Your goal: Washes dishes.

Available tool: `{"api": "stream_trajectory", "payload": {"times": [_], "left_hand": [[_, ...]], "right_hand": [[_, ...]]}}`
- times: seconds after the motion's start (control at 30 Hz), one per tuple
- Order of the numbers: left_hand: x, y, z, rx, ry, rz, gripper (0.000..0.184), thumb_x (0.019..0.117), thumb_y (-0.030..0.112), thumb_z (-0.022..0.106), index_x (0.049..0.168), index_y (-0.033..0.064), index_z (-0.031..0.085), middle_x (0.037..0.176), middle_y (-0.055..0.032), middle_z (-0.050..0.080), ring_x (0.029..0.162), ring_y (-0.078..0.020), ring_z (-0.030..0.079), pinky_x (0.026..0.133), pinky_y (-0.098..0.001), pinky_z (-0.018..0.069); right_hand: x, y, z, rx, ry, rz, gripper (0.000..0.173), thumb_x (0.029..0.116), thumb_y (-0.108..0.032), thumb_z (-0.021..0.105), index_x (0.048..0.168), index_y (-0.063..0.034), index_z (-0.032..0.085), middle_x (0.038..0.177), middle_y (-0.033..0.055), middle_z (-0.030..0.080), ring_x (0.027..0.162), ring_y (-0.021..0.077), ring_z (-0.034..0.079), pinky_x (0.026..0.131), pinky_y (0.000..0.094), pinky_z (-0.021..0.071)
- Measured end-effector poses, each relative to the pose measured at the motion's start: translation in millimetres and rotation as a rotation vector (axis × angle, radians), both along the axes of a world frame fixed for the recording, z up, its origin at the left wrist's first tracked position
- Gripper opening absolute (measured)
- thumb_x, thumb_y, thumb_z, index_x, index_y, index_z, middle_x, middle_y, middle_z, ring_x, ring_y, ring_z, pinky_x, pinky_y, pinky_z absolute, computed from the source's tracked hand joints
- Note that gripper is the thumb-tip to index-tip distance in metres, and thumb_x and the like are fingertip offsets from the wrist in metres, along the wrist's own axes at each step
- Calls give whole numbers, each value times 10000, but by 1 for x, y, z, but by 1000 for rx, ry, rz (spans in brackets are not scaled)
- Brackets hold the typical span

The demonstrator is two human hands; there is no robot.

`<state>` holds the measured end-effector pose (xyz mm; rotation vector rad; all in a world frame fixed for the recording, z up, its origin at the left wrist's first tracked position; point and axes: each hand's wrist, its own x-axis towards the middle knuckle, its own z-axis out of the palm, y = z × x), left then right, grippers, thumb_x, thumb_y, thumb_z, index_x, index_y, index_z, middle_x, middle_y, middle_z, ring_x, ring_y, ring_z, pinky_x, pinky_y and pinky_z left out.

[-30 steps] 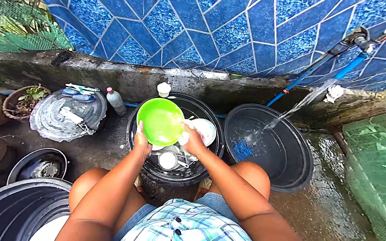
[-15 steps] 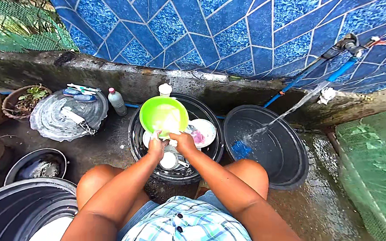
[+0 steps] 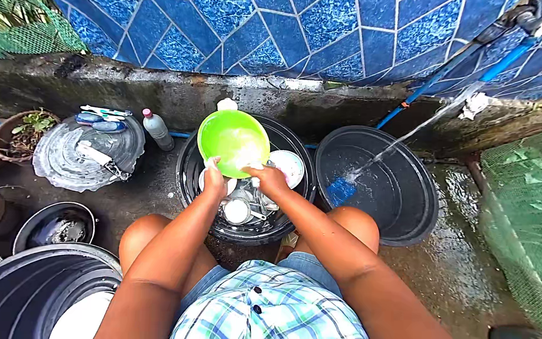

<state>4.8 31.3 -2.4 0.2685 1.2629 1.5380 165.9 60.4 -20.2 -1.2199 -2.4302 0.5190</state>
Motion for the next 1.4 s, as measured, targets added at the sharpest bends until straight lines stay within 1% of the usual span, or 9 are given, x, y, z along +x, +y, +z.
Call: {"api": "stream_trajectory", "payload": {"times": [0.27,0.57,0.7,0.83,0.93,1.03,1.17,1.27,1.4], "left_hand": [[26,-3,-14,84,-50,-90,404,1081,227,303,1433,59,407,1321,-151,569,1125,-227,612,940,-421,538],[-9,17,5,-154,34,-230,355,1075,268,366,1364,102,488,1154,-161,662,942,-278,693,751,-464,592],[-11,21,-14,-198,-77,-333,355,1050,318,375,1321,129,504,1142,-152,662,931,-292,686,730,-485,585],[-5,27,-24,-166,-150,-354,282,1050,257,394,1272,126,510,1060,-111,673,905,-228,694,753,-418,597],[5,30,-25,-130,-98,-365,259,1066,212,368,1260,108,504,1036,-89,670,903,-195,684,778,-385,587],[9,32,-12,-46,6,-459,316,1087,234,337,1333,96,479,1089,-94,663,952,-194,675,825,-392,577],[3,45,3,224,81,-513,508,1112,409,190,1311,123,559,1058,-46,725,958,-146,712,834,-355,612],[-4,66,-14,398,-89,-639,723,1065,528,59,1526,115,433,1352,-96,645,1193,-206,647,980,-393,558],[38,64,-4,93,-315,-534,751,1068,517,9,1464,78,473,1249,-127,659,1079,-212,652,908,-385,541]], "right_hand": [[10,-6,6,-22,37,-20,270,946,-27,640,1177,-73,771,1097,243,745,1029,472,706,895,670,534],[62,39,13,-62,-98,-167,492,921,99,546,1318,-143,708,1569,104,501,1147,469,674,887,680,539],[78,44,6,-384,414,-360,399,1050,-54,492,1440,-1,553,1449,186,581,1327,270,575,1125,441,457],[81,30,9,-1130,986,-422,496,1098,-512,237,1061,-176,600,663,14,597,451,96,527,386,247,461],[88,26,9,-1213,1029,-373,596,1050,-644,209,1123,-192,591,675,15,627,458,93,549,403,238,481],[82,21,22,-1154,871,-625,324,1096,-347,449,1328,-138,535,838,54,661,556,108,599,457,249,509],[84,16,12,-1238,791,-693,202,1017,-145,504,1197,-65,549,787,72,641,550,138,617,465,282,535],[87,5,0,-1347,752,-639,180,1040,-218,497,1031,-60,582,679,47,620,501,123,606,452,272,540],[94,-11,-5,-1456,780,-706,204,1041,-188,519,1141,-23,583,791,102,664,586,162,649,512,297,562]]}}
